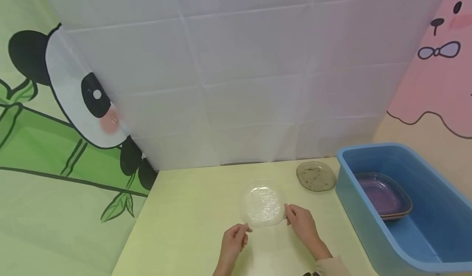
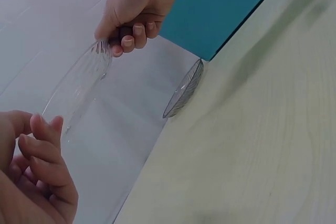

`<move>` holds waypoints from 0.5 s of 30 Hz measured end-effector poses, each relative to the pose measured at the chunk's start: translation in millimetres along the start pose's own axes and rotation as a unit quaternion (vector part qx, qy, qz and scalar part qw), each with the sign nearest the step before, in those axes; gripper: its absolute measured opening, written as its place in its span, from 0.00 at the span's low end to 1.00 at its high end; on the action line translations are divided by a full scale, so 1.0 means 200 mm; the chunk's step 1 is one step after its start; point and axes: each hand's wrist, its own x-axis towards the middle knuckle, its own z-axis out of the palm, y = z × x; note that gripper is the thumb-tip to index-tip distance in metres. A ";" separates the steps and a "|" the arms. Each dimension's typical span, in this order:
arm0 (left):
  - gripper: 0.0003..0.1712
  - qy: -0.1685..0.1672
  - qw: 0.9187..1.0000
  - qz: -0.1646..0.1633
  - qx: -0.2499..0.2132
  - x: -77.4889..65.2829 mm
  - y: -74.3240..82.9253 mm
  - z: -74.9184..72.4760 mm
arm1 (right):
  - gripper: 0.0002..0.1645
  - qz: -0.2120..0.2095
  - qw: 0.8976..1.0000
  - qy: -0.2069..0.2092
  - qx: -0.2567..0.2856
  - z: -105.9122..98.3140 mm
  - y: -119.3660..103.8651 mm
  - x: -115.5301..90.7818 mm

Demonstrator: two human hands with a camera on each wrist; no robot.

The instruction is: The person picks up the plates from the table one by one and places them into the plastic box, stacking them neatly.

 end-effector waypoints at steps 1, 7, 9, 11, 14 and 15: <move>0.15 -0.009 1.000 0.001 0.003 0.00 0.00 0.00 | 0.24 -0.002 1.000 0.005 0.001 -0.02 0.00 0.00; 0.14 -0.038 0.999 0.002 0.023 0.00 0.01 -0.05 | 0.25 -0.049 0.997 0.058 -0.022 -0.21 -0.04 0.03; 0.14 -0.041 0.999 0.005 0.027 0.00 0.01 -0.07 | 0.26 -0.070 0.994 0.076 -0.036 -0.29 -0.07 0.03; 0.13 -0.041 0.999 0.005 0.030 0.00 0.00 -0.09 | 0.26 -0.087 0.991 0.098 -0.042 -0.37 -0.09 0.03; 0.13 -0.042 0.999 0.001 0.028 0.00 -0.01 -0.13 | 0.26 -0.096 0.987 0.120 -0.056 -0.49 -0.13 0.01; 0.13 -0.041 0.999 -0.001 0.029 0.00 -0.01 -0.14 | 0.27 -0.096 0.985 0.125 -0.064 -0.53 -0.14 0.01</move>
